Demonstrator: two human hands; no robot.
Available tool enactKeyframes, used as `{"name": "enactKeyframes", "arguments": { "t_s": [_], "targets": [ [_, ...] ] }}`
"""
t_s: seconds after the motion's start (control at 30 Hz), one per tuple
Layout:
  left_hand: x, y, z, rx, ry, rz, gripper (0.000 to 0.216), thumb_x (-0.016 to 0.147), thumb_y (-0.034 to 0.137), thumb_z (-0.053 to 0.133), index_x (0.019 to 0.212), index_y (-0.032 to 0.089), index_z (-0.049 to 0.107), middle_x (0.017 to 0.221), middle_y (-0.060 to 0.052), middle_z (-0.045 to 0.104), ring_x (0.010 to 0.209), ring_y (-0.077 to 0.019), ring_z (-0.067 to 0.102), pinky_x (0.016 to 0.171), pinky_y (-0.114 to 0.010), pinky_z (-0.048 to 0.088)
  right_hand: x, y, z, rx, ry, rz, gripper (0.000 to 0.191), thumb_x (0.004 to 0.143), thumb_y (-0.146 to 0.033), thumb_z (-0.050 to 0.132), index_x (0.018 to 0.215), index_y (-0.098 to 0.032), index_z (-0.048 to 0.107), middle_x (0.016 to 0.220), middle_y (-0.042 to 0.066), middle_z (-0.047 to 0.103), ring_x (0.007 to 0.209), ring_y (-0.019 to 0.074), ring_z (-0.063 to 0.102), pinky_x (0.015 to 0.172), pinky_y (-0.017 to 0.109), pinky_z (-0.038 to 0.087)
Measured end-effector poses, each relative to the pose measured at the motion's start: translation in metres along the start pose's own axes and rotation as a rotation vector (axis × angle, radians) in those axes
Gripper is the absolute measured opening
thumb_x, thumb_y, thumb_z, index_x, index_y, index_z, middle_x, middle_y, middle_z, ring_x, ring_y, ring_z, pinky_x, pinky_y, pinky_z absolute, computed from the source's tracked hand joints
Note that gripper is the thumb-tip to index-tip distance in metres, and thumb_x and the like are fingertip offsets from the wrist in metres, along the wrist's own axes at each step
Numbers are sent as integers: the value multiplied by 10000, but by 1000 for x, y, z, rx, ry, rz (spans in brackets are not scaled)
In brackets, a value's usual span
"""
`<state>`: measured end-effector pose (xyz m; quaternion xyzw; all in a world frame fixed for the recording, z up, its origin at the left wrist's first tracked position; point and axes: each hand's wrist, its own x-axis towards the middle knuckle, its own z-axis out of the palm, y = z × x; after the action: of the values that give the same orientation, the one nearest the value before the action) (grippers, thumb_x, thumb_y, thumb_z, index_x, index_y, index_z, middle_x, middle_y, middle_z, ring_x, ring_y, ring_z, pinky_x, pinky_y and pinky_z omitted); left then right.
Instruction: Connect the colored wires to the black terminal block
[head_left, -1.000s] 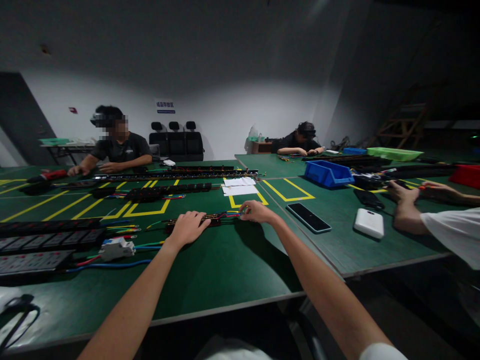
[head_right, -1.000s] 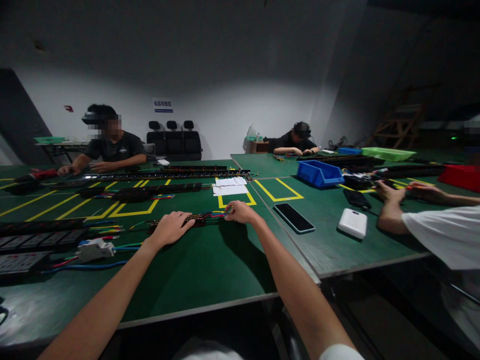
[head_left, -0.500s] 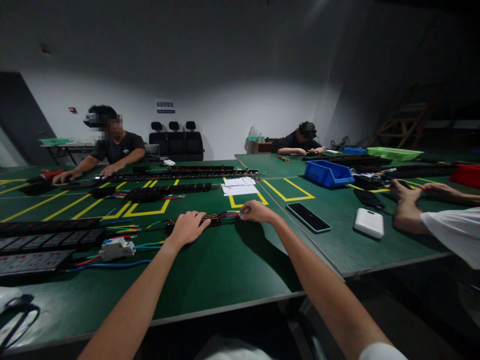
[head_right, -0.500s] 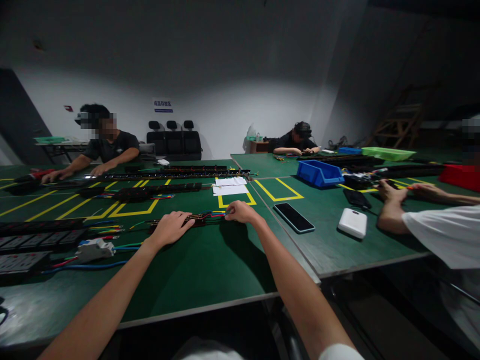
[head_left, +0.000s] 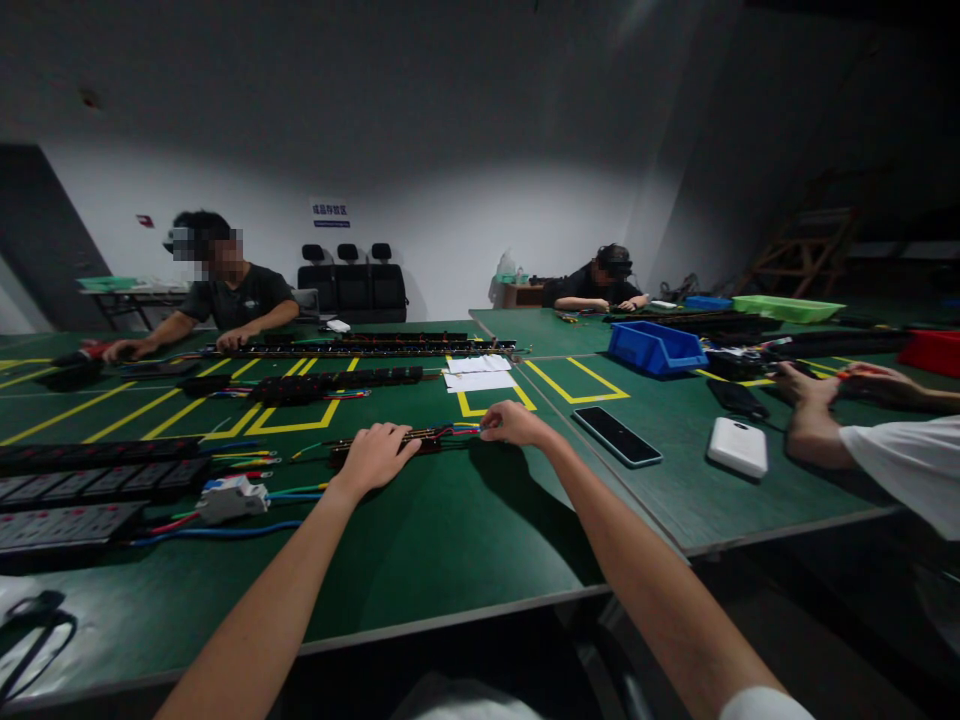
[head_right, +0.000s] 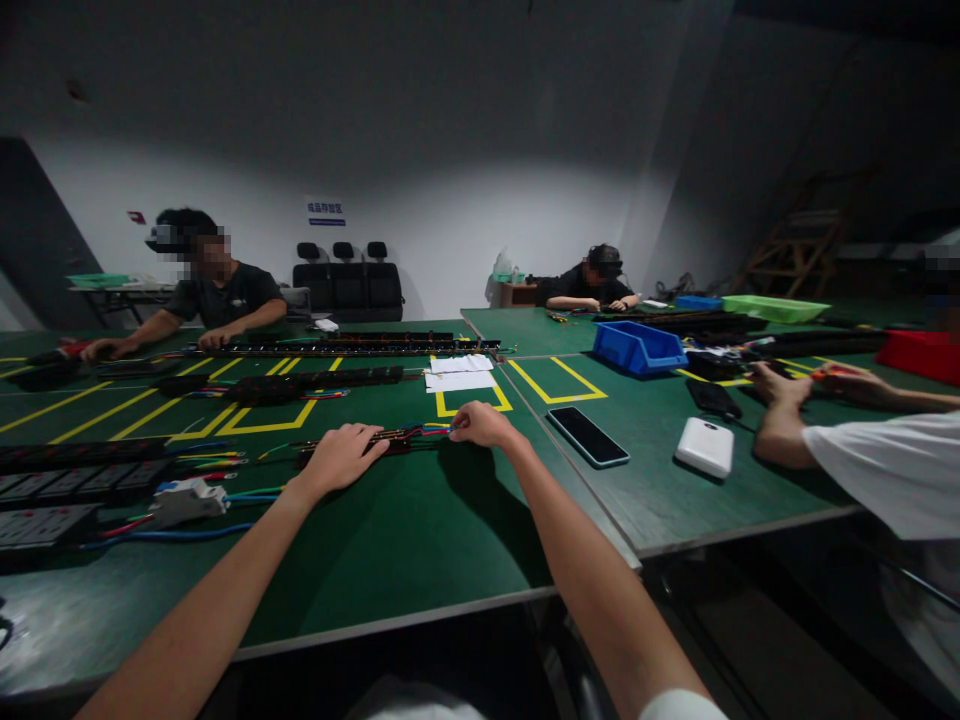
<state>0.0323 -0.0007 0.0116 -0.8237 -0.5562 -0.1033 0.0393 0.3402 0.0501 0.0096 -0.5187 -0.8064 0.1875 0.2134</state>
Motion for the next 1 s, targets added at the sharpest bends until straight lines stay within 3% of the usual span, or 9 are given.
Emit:
{"name": "enactKeyframes", "arguments": {
  "t_s": [0.17,0.43,0.6,0.67,0.77,0.93,1.0],
  "targets": [
    [0,0,2,23,15,11,634,998,620,222,1306,219,604,1262,-111,660,1135,-283,596,934,-448,462,-1,0,-1,20,-48,-7,330,739,-314,798,1031,-165,760,896,46,749,764,164,668,650,229,446],
    [0,-1,1,3,8,2,621,999,619,235,1307,228,605,1270,-105,660,1150,-275,593,950,-443,457,-2,-3,0,-6,0,-3,299,761,-336,781,993,-148,766,917,63,736,783,169,657,658,240,449],
    [0,-1,2,7,6,2,617,999,618,240,1310,229,604,1270,-109,659,1152,-276,592,943,-432,459,-5,-6,-7,80,-60,35,339,811,-357,739,1061,-128,738,831,63,726,623,132,623,571,222,424],
    [0,-2,2,7,8,5,620,1000,619,236,1310,228,603,1265,-108,661,1147,-274,593,944,-435,459,-4,-7,-11,95,-12,27,312,861,-354,680,1062,-123,740,805,63,725,621,129,618,568,216,414],
    [-1,-3,3,10,12,13,626,1000,622,228,1305,226,605,1254,-105,663,1137,-269,596,942,-434,460,-3,-9,-13,19,101,29,248,889,-254,592,1016,-156,781,803,53,733,695,139,632,608,209,406],
    [0,-2,3,20,18,9,619,1000,619,230,1304,234,607,1255,-104,663,1135,-270,597,933,-423,460,-6,-17,-6,-195,-12,77,349,832,-148,530,997,-265,814,900,21,763,767,160,653,634,217,392],
    [0,-2,3,32,28,13,617,1000,616,233,1301,230,610,1255,-109,662,1136,-279,596,931,-429,459,-8,-21,-5,-235,0,89,354,840,-162,524,1008,-285,810,968,18,766,821,170,663,646,217,390]
  ]
}}
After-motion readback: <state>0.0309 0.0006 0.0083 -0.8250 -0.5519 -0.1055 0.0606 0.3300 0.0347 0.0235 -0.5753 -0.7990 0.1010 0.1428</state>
